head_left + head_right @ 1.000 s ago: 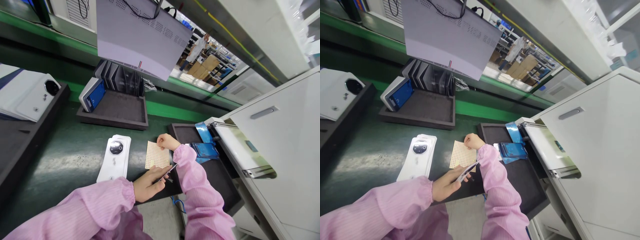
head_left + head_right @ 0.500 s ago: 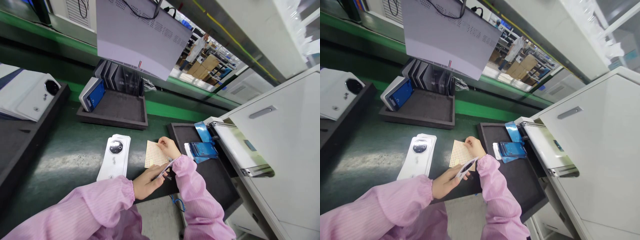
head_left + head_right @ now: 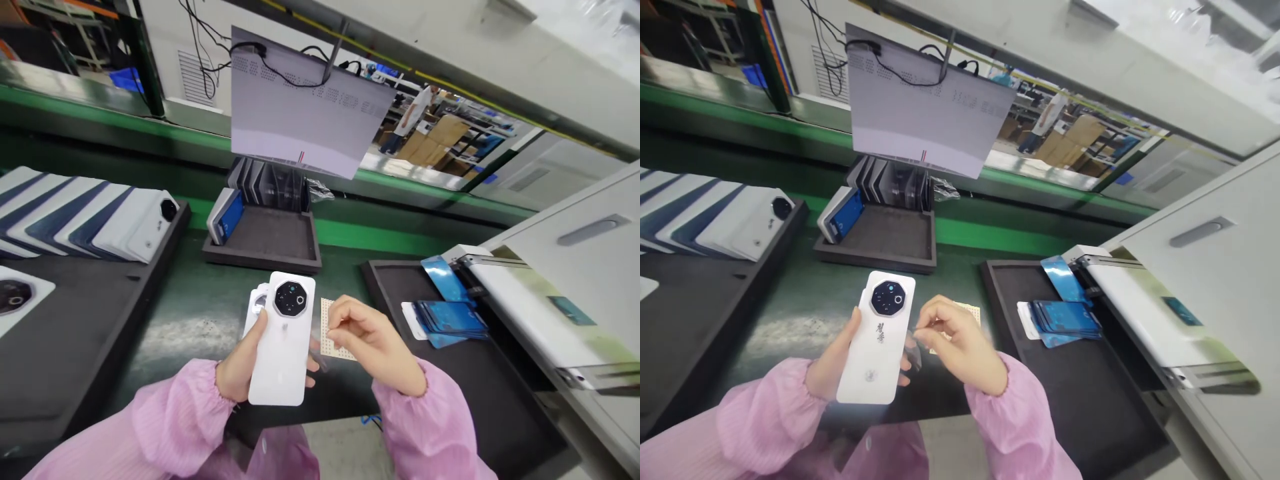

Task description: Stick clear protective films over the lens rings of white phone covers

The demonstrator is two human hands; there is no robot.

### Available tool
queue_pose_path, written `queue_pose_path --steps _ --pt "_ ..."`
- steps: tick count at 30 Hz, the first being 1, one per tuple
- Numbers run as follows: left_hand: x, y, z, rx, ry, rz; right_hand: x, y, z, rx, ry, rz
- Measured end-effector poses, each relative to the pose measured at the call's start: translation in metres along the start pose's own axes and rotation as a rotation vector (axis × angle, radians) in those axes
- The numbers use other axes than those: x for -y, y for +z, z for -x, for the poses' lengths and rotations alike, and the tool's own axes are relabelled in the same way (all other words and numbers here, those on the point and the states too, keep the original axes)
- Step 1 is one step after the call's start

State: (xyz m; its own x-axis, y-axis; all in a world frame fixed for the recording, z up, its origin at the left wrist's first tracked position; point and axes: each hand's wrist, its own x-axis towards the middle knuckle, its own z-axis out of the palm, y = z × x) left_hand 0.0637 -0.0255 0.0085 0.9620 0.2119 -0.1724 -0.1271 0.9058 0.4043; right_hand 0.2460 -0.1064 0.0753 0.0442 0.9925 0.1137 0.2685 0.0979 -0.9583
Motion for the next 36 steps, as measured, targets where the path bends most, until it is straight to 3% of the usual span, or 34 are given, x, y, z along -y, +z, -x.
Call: queue_pose_path --steps 3,6,15,24,31,36 --pt "-0.008 -0.006 0.011 0.009 -0.045 -0.021 0.002 0.023 -0.014 0.041 -0.033 0.153" --pt "-0.014 -0.009 0.021 0.002 -0.054 -0.027 0.006 0.037 -0.025 0.003 -0.091 0.350" --pt "-0.015 -0.011 0.034 -0.039 -0.051 -0.008 0.020 0.056 -0.036 -0.037 -0.214 0.686" --pt "-0.019 -0.017 0.035 0.086 -0.127 0.121 0.017 0.046 -0.045 0.004 -0.139 0.448" --pt "-0.018 -0.016 0.034 0.052 -0.042 0.050 0.022 0.044 -0.052 0.055 -0.152 0.550" --pt "-0.019 -0.014 0.037 -0.047 -0.031 0.007 0.020 0.055 -0.052 0.079 -0.128 0.653"
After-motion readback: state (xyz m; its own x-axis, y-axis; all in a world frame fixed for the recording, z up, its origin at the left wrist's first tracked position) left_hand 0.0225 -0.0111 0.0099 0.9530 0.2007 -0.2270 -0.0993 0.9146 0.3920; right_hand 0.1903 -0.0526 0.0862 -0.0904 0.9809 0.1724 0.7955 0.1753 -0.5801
